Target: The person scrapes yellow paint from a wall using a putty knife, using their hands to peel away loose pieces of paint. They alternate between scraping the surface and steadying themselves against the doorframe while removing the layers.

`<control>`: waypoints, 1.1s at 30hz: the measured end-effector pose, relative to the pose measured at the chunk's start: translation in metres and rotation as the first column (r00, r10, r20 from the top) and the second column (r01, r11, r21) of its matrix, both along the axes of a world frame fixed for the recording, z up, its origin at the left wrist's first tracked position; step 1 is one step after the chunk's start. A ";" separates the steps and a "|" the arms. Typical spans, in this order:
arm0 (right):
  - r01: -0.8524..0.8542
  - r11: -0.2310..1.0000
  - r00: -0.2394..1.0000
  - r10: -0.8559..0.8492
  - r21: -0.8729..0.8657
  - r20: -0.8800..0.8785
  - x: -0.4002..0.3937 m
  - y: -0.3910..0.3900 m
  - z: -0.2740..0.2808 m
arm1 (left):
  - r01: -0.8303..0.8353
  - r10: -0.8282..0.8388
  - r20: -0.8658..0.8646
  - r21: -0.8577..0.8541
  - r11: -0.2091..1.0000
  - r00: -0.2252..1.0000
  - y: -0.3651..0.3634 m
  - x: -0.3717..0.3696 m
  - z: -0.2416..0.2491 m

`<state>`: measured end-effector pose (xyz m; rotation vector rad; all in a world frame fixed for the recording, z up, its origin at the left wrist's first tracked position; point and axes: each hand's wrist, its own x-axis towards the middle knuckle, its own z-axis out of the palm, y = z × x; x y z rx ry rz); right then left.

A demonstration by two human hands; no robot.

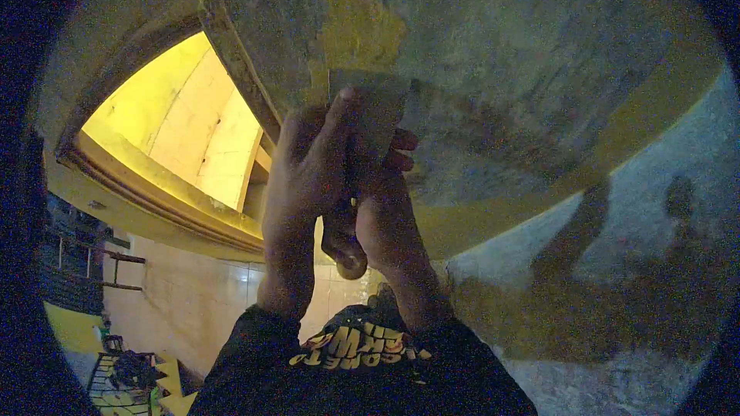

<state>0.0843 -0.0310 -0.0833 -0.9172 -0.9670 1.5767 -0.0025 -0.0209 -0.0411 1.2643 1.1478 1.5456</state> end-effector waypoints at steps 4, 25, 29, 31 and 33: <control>-0.199 0.973 0.980 0.200 -0.118 -0.003 0.001 0.002 -0.007 | -0.038 0.053 -0.325 0.051 0.998 0.944 0.009 -0.012 -0.011; -0.075 0.994 0.996 0.078 0.085 -0.036 -0.010 0.012 -0.004 | 0.135 -0.134 0.031 -0.024 0.991 0.991 0.017 -0.008 0.002; -0.035 0.989 0.996 0.022 0.146 0.091 -0.011 0.014 -0.009 | 0.100 -0.100 0.019 0.012 0.995 0.995 0.016 -0.009 0.003; -0.037 0.988 0.996 0.024 0.149 0.091 -0.010 0.015 -0.008 | 0.079 -0.079 -0.023 0.002 0.997 0.997 0.015 -0.010 0.006; -0.056 0.991 0.997 0.050 0.123 0.054 -0.011 0.016 -0.009 | 0.059 -0.060 -0.069 -0.017 0.998 0.996 0.016 -0.013 0.005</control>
